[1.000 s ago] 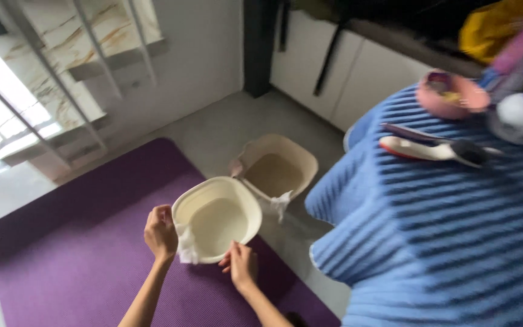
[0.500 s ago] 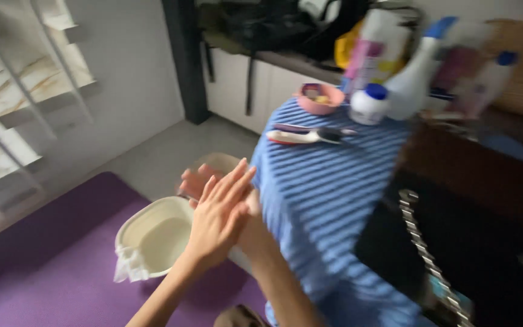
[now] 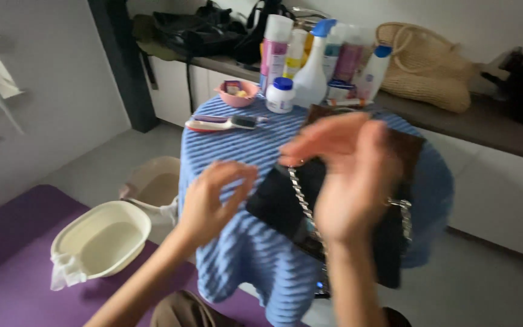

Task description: Cleaning a leather handbag using wet wipes, including the exterior and interior surfaces.

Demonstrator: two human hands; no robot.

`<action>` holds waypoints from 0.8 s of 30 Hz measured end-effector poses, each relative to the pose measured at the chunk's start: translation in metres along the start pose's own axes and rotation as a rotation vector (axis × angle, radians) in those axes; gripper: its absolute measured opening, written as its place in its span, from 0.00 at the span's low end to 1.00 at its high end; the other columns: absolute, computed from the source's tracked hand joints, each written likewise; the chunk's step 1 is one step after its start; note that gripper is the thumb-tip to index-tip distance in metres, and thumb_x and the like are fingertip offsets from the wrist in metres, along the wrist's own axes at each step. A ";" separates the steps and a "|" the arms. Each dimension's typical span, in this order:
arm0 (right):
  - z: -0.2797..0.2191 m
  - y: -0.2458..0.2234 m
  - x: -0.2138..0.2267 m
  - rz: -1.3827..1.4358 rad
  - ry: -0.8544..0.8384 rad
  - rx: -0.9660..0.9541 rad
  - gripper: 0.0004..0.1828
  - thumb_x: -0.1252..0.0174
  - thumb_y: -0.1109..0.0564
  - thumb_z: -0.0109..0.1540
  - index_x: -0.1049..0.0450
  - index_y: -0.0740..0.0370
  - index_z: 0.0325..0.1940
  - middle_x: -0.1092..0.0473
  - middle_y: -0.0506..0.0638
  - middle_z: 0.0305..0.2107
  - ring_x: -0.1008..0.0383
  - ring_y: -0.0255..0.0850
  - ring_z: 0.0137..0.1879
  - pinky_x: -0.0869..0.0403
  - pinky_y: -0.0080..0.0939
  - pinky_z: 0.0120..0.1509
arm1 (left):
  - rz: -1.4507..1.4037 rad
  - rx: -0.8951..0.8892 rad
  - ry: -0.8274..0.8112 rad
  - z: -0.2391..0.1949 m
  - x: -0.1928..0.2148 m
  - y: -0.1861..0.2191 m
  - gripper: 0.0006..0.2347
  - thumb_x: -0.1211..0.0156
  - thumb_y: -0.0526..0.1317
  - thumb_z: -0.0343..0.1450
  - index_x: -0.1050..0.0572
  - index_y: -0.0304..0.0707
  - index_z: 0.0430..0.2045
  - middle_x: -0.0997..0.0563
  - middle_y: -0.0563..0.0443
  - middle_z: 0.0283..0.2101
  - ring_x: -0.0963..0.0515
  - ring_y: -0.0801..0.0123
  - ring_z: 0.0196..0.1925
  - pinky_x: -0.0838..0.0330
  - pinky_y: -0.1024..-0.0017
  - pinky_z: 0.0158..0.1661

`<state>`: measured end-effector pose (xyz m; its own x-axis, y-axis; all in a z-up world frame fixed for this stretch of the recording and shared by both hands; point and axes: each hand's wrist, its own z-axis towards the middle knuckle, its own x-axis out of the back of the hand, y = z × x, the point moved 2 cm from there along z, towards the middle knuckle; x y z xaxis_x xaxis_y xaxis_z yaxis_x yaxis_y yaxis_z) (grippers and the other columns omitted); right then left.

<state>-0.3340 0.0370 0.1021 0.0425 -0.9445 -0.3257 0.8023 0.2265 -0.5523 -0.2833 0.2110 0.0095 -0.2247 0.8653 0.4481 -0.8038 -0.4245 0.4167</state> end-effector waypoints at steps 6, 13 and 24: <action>0.011 -0.031 0.161 -0.870 -0.242 0.126 0.14 0.62 0.58 0.77 0.35 0.73 0.54 0.23 0.63 0.36 0.19 0.48 0.40 0.19 0.41 0.50 | 0.038 0.597 -0.366 0.049 -0.057 -0.055 0.25 0.48 0.52 0.73 0.35 0.42 0.64 0.15 0.46 0.52 0.18 0.54 0.54 0.31 0.63 0.53; -0.017 0.017 0.282 -1.503 -0.271 -0.186 0.26 0.38 0.58 0.60 0.32 0.48 0.63 0.23 0.37 0.50 0.21 0.41 0.46 0.23 0.44 0.50 | -0.433 0.693 -0.564 0.075 -0.081 -0.047 0.35 0.42 0.51 0.67 0.45 0.46 0.71 0.29 0.43 0.68 0.25 0.61 0.66 0.37 0.65 0.66; -0.005 0.045 0.268 -1.253 -0.548 -0.015 0.43 0.56 0.82 0.56 0.37 0.56 0.73 0.38 0.58 0.69 0.41 0.55 0.76 0.41 0.58 0.77 | -0.741 0.239 -0.535 0.074 -0.073 -0.014 0.43 0.29 0.38 0.60 0.47 0.48 0.72 0.52 0.47 0.80 0.58 0.58 0.82 0.71 0.54 0.75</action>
<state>-0.2897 -0.2050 -0.0136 -0.4701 -0.4881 0.7354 0.4713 -0.8433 -0.2584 -0.2145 0.1339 0.0298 0.6287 0.7244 0.2828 -0.4929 0.0899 0.8654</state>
